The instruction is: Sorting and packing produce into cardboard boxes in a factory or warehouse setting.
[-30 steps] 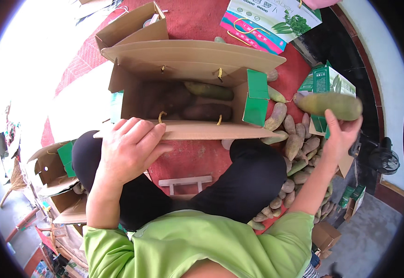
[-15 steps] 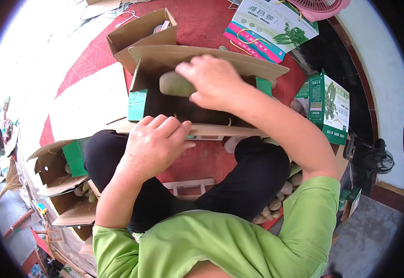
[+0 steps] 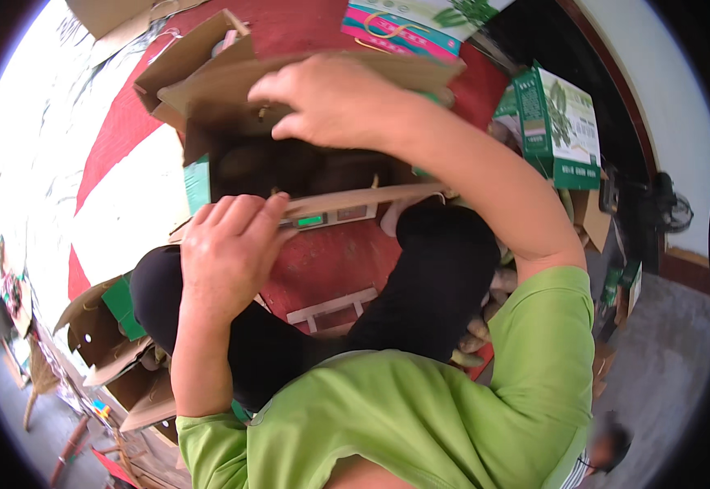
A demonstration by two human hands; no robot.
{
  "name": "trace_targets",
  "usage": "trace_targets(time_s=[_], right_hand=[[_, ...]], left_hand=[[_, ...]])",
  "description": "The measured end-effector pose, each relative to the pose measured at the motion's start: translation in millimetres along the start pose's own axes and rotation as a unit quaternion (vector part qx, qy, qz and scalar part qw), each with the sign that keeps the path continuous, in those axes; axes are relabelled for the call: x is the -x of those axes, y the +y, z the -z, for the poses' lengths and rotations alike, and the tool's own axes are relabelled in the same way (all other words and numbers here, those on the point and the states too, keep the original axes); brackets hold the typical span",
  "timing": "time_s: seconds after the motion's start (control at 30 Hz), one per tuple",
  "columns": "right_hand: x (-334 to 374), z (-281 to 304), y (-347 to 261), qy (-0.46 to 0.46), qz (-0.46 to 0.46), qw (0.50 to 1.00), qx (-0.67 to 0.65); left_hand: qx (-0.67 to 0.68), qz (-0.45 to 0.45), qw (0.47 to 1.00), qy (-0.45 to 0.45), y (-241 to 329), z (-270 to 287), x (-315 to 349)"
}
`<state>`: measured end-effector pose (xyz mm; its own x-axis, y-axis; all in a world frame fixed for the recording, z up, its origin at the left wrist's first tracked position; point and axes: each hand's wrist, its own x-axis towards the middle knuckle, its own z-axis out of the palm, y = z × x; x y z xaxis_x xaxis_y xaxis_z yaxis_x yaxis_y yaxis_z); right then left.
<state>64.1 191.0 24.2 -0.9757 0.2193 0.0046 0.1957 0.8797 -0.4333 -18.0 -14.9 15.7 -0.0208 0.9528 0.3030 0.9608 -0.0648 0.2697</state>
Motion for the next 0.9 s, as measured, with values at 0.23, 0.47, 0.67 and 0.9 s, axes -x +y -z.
trace_targets(time_s=[0.23, 0.47, 0.67, 0.9], right_hand=[[159, 64, 50, 0.262, -0.221, 0.915, -0.215], [355, -96, 154, 0.346, -0.45, 0.814, -0.123], [444, -233, 128, 0.224, -0.617, 0.747, -0.103], [469, -264, 116, 0.058, -0.695, 0.717, 0.021]], left_hand=[[0.007, 0.053, 0.999, -0.007, 5, -5, 2], [0.024, 0.056, 0.998, -0.001, 8, -13, 1], [0.016, 0.035, 0.999, 0.007, 2, -15, 5], [0.013, 0.056, 0.998, -0.003, 5, -16, 3]])
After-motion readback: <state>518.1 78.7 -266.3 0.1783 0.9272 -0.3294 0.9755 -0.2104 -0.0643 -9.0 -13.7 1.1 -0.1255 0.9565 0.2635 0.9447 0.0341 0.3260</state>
